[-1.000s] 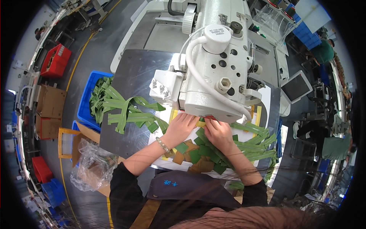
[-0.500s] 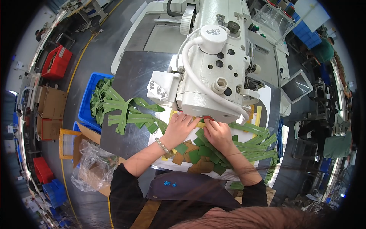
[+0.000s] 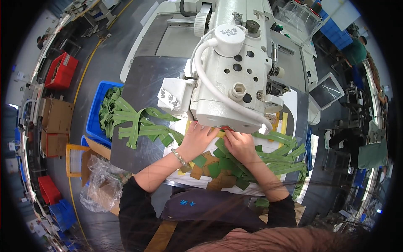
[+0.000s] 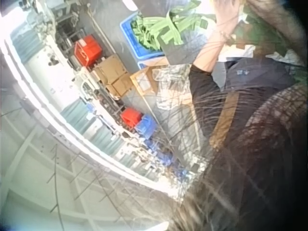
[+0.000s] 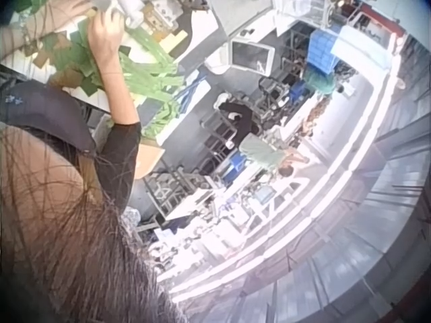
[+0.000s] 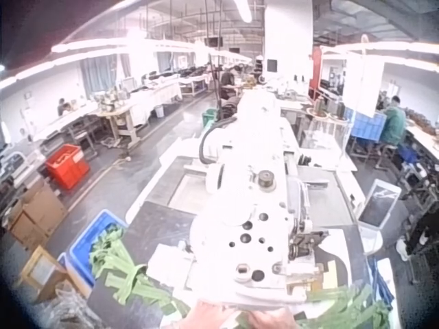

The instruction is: The recorder is using an industrial sewing machine to join and assemble strips of green and brown fabric.

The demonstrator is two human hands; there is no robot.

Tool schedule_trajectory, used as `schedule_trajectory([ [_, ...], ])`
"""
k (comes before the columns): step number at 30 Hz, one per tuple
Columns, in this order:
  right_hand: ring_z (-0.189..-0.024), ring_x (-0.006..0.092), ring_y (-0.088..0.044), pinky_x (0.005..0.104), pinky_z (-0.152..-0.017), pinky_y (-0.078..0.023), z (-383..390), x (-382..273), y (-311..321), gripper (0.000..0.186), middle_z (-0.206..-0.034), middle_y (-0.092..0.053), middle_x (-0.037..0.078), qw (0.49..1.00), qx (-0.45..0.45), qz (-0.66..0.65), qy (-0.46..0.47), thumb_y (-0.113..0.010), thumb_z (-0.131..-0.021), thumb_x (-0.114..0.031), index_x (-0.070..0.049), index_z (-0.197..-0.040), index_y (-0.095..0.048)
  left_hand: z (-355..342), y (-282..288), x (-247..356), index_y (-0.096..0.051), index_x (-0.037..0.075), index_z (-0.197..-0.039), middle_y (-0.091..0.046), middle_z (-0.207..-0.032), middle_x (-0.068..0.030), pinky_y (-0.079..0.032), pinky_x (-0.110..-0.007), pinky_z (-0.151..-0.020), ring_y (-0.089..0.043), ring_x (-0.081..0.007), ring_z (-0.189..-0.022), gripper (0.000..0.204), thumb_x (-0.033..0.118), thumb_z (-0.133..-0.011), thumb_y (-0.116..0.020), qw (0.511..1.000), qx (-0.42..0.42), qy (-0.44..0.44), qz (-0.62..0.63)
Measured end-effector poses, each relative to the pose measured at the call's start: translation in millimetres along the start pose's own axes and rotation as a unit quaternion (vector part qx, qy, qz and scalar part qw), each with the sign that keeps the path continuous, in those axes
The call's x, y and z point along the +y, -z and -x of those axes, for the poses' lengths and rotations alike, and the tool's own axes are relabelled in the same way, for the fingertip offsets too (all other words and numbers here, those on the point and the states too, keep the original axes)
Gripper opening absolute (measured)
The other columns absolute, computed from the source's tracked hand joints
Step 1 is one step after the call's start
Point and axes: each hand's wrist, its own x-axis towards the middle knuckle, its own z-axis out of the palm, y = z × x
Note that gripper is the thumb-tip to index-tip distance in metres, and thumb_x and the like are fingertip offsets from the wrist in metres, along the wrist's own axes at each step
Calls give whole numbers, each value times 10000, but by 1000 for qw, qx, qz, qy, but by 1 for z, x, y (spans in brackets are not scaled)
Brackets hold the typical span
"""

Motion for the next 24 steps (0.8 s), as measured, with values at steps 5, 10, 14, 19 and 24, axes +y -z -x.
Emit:
schedule_trajectory([
  [5,-799,242,-559,355,-729,-466,0,0,2,215,-848,-581,60,1000,-3,11,9,-708,-704,-111,-31,-892,-641,-3,4,1,-640,267,-1098,-582,-899,43,-332,-404,-902,-550,-163,-860,294,189,-836,-531,1000,-6,7,4],
  [10,-812,253,-560,358,-741,-466,2,-2,1,260,-870,-596,67,1000,-15,-18,-2,-723,-692,-129,-21,-916,-644,0,4,-1,-603,162,-1141,-555,-1082,-11,-363,-365,-891,-512,-196,-1001,337,156,-808,-548,1000,-4,-6,28],
  [14,-826,260,-564,363,-752,-467,2,-2,2,278,-881,-607,73,1000,-13,-12,3,-730,-689,-136,-18,-927,-648,1,4,0,-603,152,-1135,-556,-1077,-20,-375,-368,-881,-521,-204,-990,336,149,-803,-553,1000,-2,-4,18],
  [19,-858,266,-569,371,-769,-469,3,-1,-2,293,-886,-617,78,1000,-19,-10,4,-738,-687,-133,-14,-939,-646,0,5,-2,-597,117,-1129,-564,-1050,-48,-400,-374,-848,-545,-223,-960,338,133,-795,-553,998,-33,1,62],
  [24,-864,268,-569,369,-776,-470,2,-3,0,288,-893,-614,80,1000,-16,-14,-5,-735,-689,-126,-16,-940,-646,-4,5,-5,-608,113,-1109,-568,-1028,-40,-409,-356,-816,-553,-215,-924,322,130,-793,-552,998,9,-17,59],
])
